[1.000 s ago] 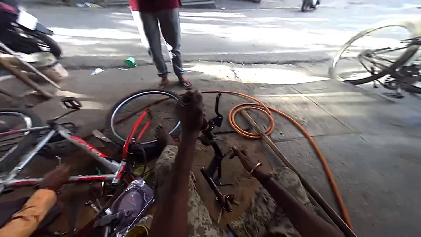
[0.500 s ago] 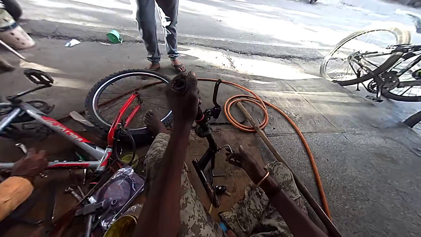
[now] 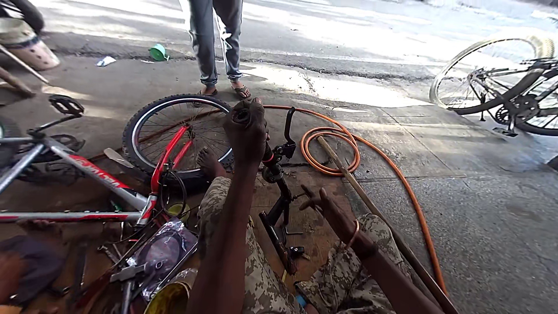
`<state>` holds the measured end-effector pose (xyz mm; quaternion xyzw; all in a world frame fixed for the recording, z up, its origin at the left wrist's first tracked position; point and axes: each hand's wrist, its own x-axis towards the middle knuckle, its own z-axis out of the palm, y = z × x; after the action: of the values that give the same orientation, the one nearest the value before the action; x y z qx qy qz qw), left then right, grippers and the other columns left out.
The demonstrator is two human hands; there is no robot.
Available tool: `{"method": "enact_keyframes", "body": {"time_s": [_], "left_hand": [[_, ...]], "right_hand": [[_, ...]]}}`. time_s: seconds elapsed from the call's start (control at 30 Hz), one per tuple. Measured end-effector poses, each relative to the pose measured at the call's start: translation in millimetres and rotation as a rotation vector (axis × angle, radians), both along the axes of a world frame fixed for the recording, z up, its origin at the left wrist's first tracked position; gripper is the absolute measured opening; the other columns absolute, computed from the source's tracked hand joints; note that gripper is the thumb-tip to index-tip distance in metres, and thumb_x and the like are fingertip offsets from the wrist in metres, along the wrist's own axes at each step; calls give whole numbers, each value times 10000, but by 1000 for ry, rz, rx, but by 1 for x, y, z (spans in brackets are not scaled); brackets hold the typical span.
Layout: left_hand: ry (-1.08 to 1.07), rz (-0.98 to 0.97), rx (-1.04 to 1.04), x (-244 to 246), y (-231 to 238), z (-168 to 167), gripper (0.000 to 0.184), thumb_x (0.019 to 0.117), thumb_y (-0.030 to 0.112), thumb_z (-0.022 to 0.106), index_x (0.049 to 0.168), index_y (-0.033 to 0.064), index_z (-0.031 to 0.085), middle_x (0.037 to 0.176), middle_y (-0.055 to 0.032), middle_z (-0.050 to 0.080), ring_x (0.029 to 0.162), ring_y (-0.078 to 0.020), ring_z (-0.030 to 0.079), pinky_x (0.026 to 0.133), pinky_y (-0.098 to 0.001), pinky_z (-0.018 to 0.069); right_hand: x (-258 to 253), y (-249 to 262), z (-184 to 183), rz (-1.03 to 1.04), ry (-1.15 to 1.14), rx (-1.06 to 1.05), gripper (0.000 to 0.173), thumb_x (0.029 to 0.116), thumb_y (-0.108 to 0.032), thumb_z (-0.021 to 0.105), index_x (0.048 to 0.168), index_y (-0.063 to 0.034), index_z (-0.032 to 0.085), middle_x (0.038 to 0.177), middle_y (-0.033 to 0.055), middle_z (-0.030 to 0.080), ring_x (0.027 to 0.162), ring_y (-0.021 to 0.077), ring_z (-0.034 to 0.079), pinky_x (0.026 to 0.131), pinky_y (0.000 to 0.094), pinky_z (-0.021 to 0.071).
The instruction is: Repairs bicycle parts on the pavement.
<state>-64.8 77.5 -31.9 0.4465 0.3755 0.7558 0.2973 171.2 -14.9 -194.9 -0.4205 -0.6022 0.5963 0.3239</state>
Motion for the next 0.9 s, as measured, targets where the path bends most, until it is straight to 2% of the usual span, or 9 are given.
{"method": "enact_keyframes", "body": {"time_s": [0.13, 0.2, 0.27, 0.37, 0.53, 0.63, 0.77, 0.83, 0.9], "left_hand": [[20, -26, 5, 2, 0, 0, 225, 1043, 127, 569, 819, 121, 556, 528, 50, 448, 410, -86, 458, 400, -255, 457], [44, -51, 40, 9, -1, 1, 228, 1041, 119, 561, 814, 131, 550, 527, 59, 448, 408, -81, 454, 400, -251, 452], [57, -68, 56, 13, -2, 1, 244, 1047, 124, 549, 804, 141, 540, 524, 62, 440, 407, -83, 450, 402, -255, 454], [40, -80, 60, 8, -3, 0, 254, 1054, 123, 534, 801, 139, 536, 521, 56, 424, 407, -89, 438, 406, -254, 444], [-15, -37, 52, -10, -3, -3, 292, 1054, 117, 526, 763, 145, 505, 514, 58, 401, 396, -81, 414, 399, -249, 436], [-5, -45, 44, -8, -6, -4, 274, 1059, 108, 524, 787, 143, 522, 523, 67, 409, 401, -70, 417, 404, -236, 437], [10, -63, 65, -1, -7, -3, 290, 1058, 91, 506, 775, 153, 507, 519, 76, 388, 397, -65, 405, 404, -231, 434], [-11, -44, 44, -5, -7, -4, 304, 1051, 101, 517, 758, 173, 479, 510, 77, 375, 389, -67, 398, 395, -234, 433], [-25, -51, 40, -7, -6, -2, 308, 1048, 92, 516, 755, 174, 474, 507, 78, 376, 387, -64, 395, 393, -229, 431]], "right_hand": [[5, 10, -44, -119, -47, -223, 766, 1076, -603, 179, 1251, -46, 675, 1332, 102, 659, 1271, 248, 584, 1111, 481, 437], [-7, 28, -39, -143, 62, -249, 729, 1085, -582, 182, 1394, -42, 562, 1369, 110, 621, 1262, 228, 581, 1104, 457, 442], [-23, 37, -16, -143, 162, -146, 735, 1071, -609, 172, 1381, -81, 579, 1272, 68, 661, 1155, 173, 613, 1038, 405, 478], [-26, 30, 11, -27, 159, 47, 835, 1042, -673, 129, 1423, -83, 580, 1509, 55, 546, 1353, 183, 520, 1118, 429, 418], [0, -1, -32, -96, -71, -17, 763, 1059, -642, 192, 1163, -118, 736, 1406, 35, 642, 1371, 220, 526, 1145, 465, 417], [-4, 13, -44, -153, 36, -186, 746, 1081, -589, 179, 1354, -38, 601, 1409, 100, 609, 1303, 241, 559, 1126, 481, 423], [-19, 31, -5, -211, 225, -141, 746, 1067, -624, 237, 1458, -53, 514, 1395, 74, 605, 1247, 156, 578, 1081, 373, 454], [-21, 31, -4, -206, 303, -184, 651, 1078, -565, 299, 1321, -46, 608, 1244, 70, 665, 1114, 159, 628, 999, 378, 509], [-26, 30, -4, -238, 357, -290, 439, 1103, -341, 418, 1162, 18, 663, 1132, 130, 709, 1007, 217, 694, 944, 416, 566]]}}
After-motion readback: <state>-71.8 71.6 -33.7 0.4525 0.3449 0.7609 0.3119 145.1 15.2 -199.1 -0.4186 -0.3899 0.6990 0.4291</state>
